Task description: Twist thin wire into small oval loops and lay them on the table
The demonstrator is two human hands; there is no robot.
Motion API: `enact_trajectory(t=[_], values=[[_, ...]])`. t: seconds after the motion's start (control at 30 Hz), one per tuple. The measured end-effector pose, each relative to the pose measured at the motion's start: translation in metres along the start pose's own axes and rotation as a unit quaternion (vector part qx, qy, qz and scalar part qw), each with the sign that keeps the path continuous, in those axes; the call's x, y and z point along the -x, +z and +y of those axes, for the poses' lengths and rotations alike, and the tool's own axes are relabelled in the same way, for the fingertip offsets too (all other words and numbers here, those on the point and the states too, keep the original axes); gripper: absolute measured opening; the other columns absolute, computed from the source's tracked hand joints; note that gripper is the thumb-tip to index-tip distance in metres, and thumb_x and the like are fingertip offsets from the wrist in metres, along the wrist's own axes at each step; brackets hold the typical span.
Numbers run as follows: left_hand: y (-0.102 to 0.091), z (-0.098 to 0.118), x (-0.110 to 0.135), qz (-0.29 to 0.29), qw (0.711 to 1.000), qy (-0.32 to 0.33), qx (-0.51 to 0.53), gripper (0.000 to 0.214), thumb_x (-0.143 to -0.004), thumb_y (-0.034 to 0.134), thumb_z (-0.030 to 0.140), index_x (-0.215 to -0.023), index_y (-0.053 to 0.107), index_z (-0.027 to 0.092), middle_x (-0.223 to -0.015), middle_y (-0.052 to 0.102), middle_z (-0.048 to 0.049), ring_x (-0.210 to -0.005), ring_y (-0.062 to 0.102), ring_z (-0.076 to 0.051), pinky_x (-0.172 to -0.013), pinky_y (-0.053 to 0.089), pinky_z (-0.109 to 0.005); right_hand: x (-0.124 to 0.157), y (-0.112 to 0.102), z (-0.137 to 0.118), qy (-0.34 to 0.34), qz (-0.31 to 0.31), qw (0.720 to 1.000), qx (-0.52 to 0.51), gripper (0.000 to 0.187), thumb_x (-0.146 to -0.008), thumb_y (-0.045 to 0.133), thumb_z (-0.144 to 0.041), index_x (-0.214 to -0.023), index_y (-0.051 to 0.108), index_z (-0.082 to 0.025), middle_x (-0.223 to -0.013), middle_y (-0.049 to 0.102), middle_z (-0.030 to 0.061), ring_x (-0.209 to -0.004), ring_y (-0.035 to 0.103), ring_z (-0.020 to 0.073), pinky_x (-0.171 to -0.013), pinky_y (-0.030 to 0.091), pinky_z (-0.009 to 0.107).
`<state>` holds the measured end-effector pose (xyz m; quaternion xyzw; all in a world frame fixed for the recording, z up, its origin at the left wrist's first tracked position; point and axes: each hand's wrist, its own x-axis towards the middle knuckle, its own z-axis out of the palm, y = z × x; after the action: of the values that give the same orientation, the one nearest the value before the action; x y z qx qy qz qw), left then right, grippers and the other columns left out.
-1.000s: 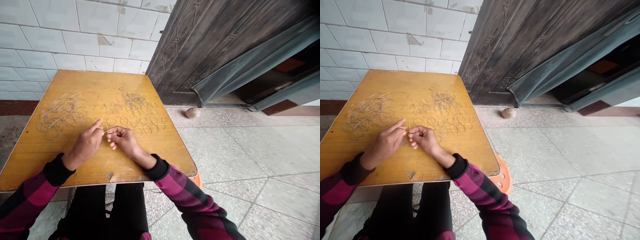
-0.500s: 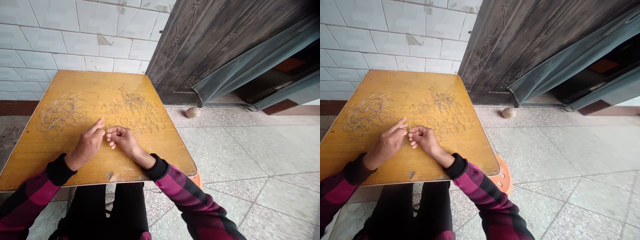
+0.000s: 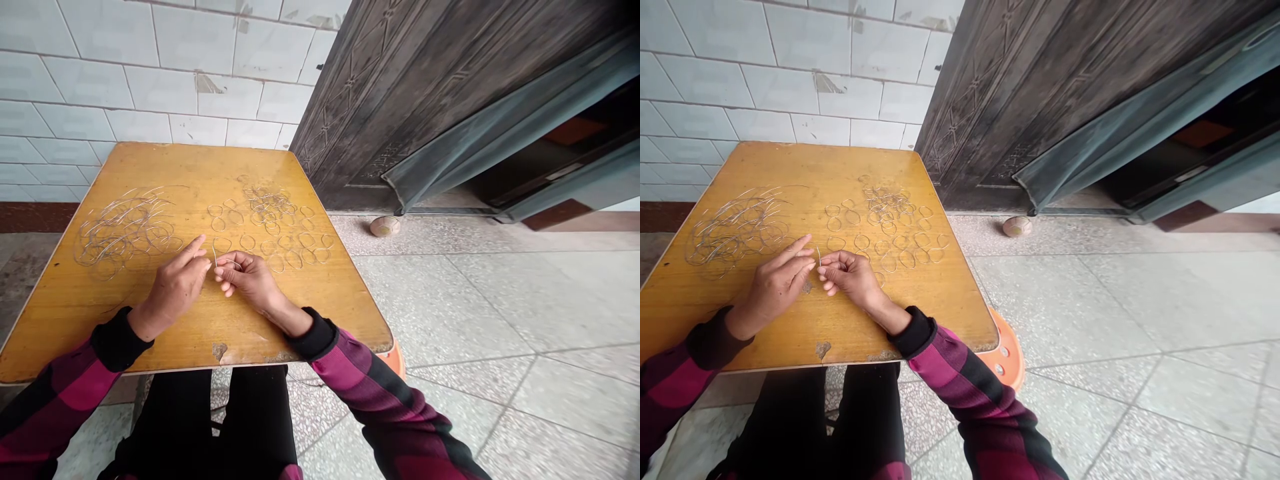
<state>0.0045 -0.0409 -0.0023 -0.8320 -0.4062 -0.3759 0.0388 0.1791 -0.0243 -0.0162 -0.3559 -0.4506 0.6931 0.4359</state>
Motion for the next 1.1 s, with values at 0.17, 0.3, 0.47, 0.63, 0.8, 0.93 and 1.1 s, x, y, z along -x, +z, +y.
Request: enact_trajectory(t=[0.17, 0.3, 0.47, 0.63, 0.8, 0.93, 1.1], values=[[-0.003, 0.000, -0.002, 0.008, 1.000, -0.003, 0.002, 0.015, -0.092, 0.048, 0.014, -0.094, 0.063, 0.015, -0.132, 0.060, -0.0167, -0.099, 0.070, -0.021, -0.086, 0.059, -0.038, 0.001, 0.001, -0.002, -0.006, 0.009, 1.000, -0.004, 0.038, -0.061, 0.084, -0.039, -0.082, 0.062, -0.016, -0.064, 0.065, -0.0043, -0.046, 0.059, 0.0056, -0.043, 0.049, 0.017], [-0.005, 0.000, -0.003, 0.015, 1.000, -0.003, -0.005, 0.015, -0.091, 0.051, 0.014, -0.102, 0.062, 0.016, -0.132, 0.060, -0.0161, -0.107, 0.067, -0.023, -0.091, 0.057, -0.041, 0.001, 0.000, -0.002, -0.006, 0.009, 1.000, -0.006, 0.038, -0.062, 0.084, -0.040, -0.083, 0.062, -0.017, -0.064, 0.066, -0.0045, -0.046, 0.059, 0.0054, -0.044, 0.049, 0.016], [-0.012, -0.007, -0.004, 0.027, 1.000, 0.005, -0.010, 0.017, -0.088, 0.057, 0.014, -0.104, 0.061, 0.017, -0.131, 0.060, -0.0146, -0.113, 0.063, -0.025, -0.095, 0.055, -0.044, 0.002, -0.001, -0.004, -0.009, 0.004, 1.000, -0.013, 0.039, -0.062, 0.084, -0.039, -0.086, 0.063, -0.017, -0.065, 0.066, -0.0044, -0.046, 0.058, 0.0051, -0.043, 0.048, 0.016], [-0.015, -0.015, -0.006, 0.030, 0.999, -0.004, 0.032, 0.010, -0.088, 0.058, 0.014, -0.095, 0.065, 0.016, -0.120, 0.066, -0.0120, -0.102, 0.068, -0.022, -0.087, 0.057, -0.038, 0.003, -0.001, -0.005, -0.006, -0.007, 1.000, -0.019, 0.039, -0.063, 0.084, -0.038, -0.087, 0.063, -0.017, -0.065, 0.066, -0.0041, -0.047, 0.058, 0.0054, -0.043, 0.047, 0.017], [-0.014, -0.015, -0.006, 0.027, 0.998, 0.011, 0.052, 0.010, -0.089, 0.056, 0.014, -0.092, 0.066, 0.017, -0.112, 0.068, -0.0107, -0.099, 0.068, -0.021, -0.082, 0.058, -0.036, 0.001, -0.001, -0.004, 0.004, -0.029, 1.000, -0.006, 0.040, -0.062, 0.085, -0.036, -0.089, 0.062, -0.017, -0.065, 0.066, -0.0041, -0.048, 0.057, 0.0058, -0.044, 0.047, 0.017], [-0.015, -0.015, -0.006, 0.031, 0.999, 0.001, 0.027, 0.016, -0.087, 0.061, 0.019, -0.103, 0.063, 0.018, -0.124, 0.063, -0.0117, -0.105, 0.066, -0.022, -0.090, 0.056, -0.039, 0.002, -0.013, -0.022, -0.024, -0.010, 1.000, 0.015, 0.044, -0.061, 0.085, -0.038, -0.093, 0.062, -0.017, -0.066, 0.066, -0.0034, -0.049, 0.057, 0.0063, -0.047, 0.046, 0.018], [-0.013, -0.019, -0.003, 0.009, 1.000, 0.020, 0.008, 0.016, -0.089, 0.058, 0.018, -0.104, 0.062, 0.017, -0.123, 0.063, -0.0114, -0.103, 0.066, -0.022, -0.092, 0.055, -0.039, 0.030, -0.057, -0.055, -0.104, 0.125, 0.984, 0.075, 0.041, -0.066, 0.080, -0.035, -0.099, 0.062, -0.018, -0.067, 0.064, -0.0035, -0.050, 0.051, 0.0059, -0.044, 0.037, 0.018]])
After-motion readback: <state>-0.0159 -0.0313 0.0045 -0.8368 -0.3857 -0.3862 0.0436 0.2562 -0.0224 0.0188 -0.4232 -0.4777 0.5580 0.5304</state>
